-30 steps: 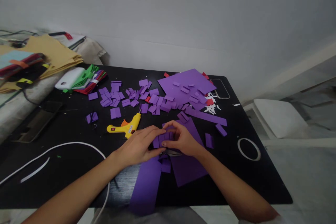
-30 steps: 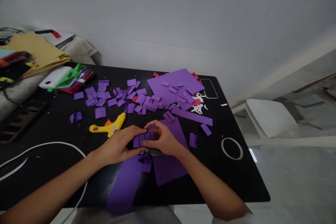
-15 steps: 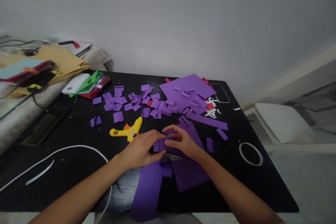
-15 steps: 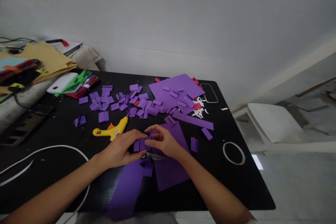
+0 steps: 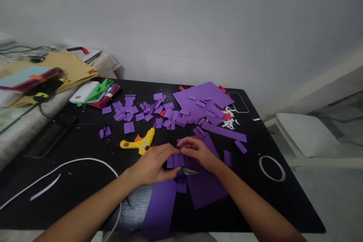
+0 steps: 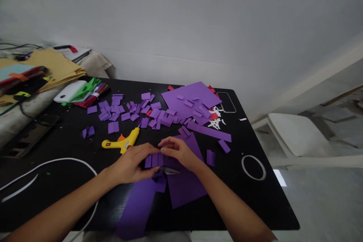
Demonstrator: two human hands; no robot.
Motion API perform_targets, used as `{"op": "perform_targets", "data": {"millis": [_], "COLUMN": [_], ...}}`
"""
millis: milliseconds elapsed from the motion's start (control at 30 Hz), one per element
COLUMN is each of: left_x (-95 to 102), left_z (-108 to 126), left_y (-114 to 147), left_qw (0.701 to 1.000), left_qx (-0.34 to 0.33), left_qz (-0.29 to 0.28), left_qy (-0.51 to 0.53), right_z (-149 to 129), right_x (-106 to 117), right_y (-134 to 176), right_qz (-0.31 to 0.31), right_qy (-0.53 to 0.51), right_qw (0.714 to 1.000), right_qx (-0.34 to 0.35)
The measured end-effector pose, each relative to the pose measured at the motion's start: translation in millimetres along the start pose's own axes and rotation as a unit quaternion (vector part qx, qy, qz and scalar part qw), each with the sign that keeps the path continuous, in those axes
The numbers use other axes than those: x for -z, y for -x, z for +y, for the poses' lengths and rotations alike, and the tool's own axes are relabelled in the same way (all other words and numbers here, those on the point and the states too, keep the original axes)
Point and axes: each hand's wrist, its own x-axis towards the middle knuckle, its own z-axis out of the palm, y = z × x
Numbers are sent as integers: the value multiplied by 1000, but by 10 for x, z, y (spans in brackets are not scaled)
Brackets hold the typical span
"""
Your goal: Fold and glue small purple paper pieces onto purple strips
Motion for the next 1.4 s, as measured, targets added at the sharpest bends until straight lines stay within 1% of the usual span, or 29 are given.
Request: {"op": "perform_targets", "data": {"millis": [633, 933, 1033, 1133, 1200, 1267, 1400], "left_x": [16, 7, 35, 176, 357, 599, 1150], "left_z": [6, 10, 32, 46, 12, -82, -449], "left_y": [-7, -10, -28, -70, -120, -196, -436], "left_qw": [1000, 1000, 1000, 999, 994, 986, 957], "left_qx": [5, 14, 15, 20, 55, 104, 223], "left_qz": [-7, -13, -3, 40, 89, 121, 122], "left_qy": [2, 3, 14, 30, 10, -43, -137], "right_z": [-7, 17, 18, 17, 13, 6, -2], "right_x": [4, 22, 22, 14, 6, -1, -8], "right_y": [4, 4, 3, -3, -7, -11, -18], "right_qz": [3, 4, 7, -3, -20, -31, -35], "right_qy": [-12, -12, -10, -30, -44, -46, -43], "right_qw": [1000, 1000, 1000, 1000, 999, 998, 998], "right_qx": [-16, -10, -7, -7, -8, -6, -2]}}
